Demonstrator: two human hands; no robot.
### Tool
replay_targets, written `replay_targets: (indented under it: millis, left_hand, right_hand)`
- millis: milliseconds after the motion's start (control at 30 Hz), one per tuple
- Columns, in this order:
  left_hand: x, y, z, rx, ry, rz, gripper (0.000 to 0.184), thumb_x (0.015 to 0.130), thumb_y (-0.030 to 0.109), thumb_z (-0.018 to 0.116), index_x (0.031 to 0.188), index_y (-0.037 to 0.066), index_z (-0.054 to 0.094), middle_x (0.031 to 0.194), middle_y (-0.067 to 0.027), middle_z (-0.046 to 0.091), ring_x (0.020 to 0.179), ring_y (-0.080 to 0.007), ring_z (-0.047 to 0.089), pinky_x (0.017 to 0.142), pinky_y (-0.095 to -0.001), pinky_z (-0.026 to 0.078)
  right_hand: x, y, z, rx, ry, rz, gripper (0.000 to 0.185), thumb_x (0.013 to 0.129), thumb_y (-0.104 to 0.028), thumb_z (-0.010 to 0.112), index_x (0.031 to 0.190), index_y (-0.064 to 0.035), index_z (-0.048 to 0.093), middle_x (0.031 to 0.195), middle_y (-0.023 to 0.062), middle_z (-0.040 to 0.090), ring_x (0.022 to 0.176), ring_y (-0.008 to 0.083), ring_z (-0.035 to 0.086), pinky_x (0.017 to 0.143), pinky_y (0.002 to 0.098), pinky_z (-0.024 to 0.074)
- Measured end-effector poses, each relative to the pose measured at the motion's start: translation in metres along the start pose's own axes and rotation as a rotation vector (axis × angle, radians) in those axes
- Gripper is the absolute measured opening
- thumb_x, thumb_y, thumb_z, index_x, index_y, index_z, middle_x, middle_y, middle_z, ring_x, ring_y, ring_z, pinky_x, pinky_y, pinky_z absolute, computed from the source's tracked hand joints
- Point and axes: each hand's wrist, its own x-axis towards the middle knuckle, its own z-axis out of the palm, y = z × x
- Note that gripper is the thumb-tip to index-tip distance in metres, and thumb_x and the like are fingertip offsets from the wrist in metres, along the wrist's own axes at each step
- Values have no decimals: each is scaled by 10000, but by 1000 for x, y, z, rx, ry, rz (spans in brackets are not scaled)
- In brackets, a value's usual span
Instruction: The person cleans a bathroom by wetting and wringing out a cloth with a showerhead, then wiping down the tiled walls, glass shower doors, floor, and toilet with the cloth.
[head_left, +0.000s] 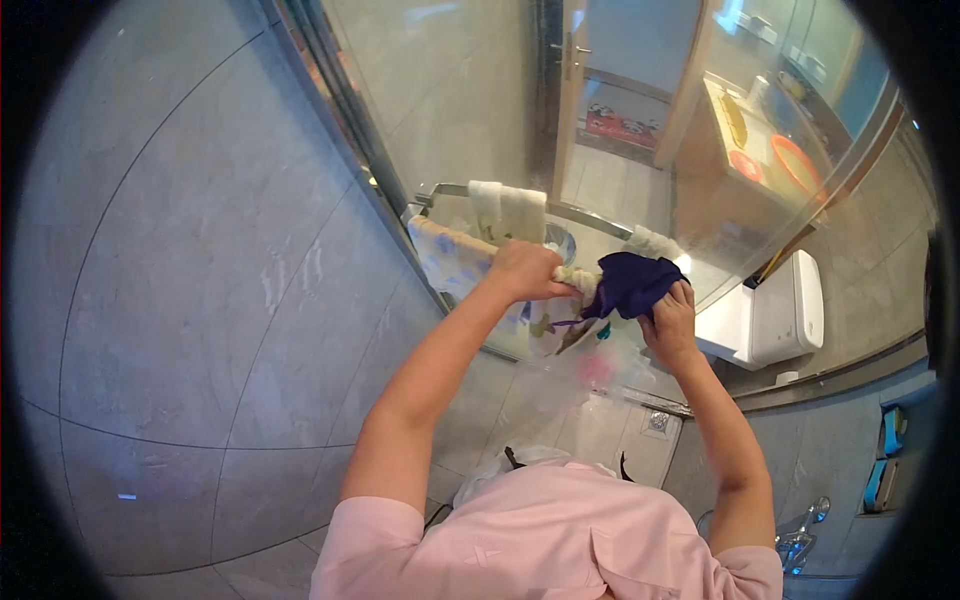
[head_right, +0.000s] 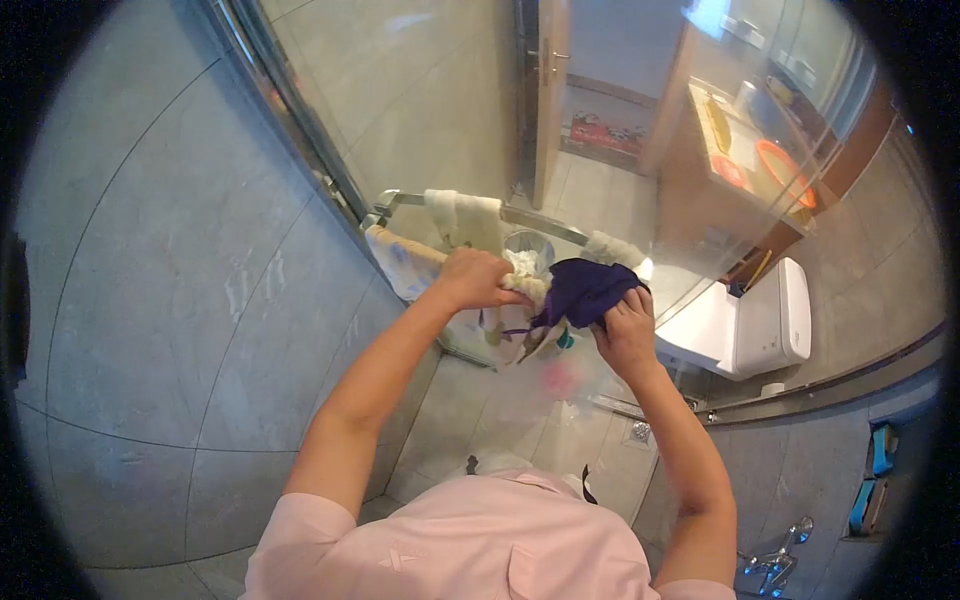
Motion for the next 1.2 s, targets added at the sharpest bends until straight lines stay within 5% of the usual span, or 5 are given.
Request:
replay_targets:
  millis: [167, 267, 333, 500, 1200]
  left_hand:
    - [-10, -27, 4, -111, 290, 199, 662, 582, 622, 727, 944, 72, 659, 937, -138, 663, 895, -313, 629, 763, -412, 482]
    - [-28, -79, -33, -126, 251, 162, 733, 551, 616, 749, 1030, 72, 641, 1013, -135, 649, 957, -296, 617, 831, -387, 476]
    - [-38, -109, -50, 125, 54, -138, 635, 538, 580, 772, 918, 79, 680, 887, -127, 672, 870, -311, 636, 792, -402, 482]
    - [-24, -103, -34, 188, 78, -141, 468, 547, 486, 788, 702, 64, 659, 690, -139, 638, 717, -342, 624, 634, -433, 475]
    - [-14, -103, -18, 250, 180, 36, 416, 563, 493, 754, 603, 107, 605, 611, -75, 620, 620, -274, 605, 629, -384, 444]
  right_hand:
    - [2, -2, -14, -215, -118, -10, 342, 648, -193, 707, 933, -59, 574, 939, 81, 616, 1022, 261, 526, 965, 418, 329]
    - [0, 2, -7, -363, -113, -31, 190, 708, -168, 624, 865, -86, 555, 853, 45, 591, 980, 216, 528, 941, 397, 345]
    - [-2, 10, 0, -381, -27, -48, 111, 725, -135, 569, 829, -110, 541, 807, 16, 574, 950, 179, 528, 922, 381, 357]
    - [-6, 26, 3, -358, 70, -120, 62, 715, -137, 571, 760, -144, 528, 748, -16, 555, 914, 139, 530, 903, 352, 364]
    - [-21, 55, -13, -243, 11, -143, 90, 700, -117, 568, 770, -123, 512, 747, -7, 585, 924, 151, 553, 914, 363, 368]
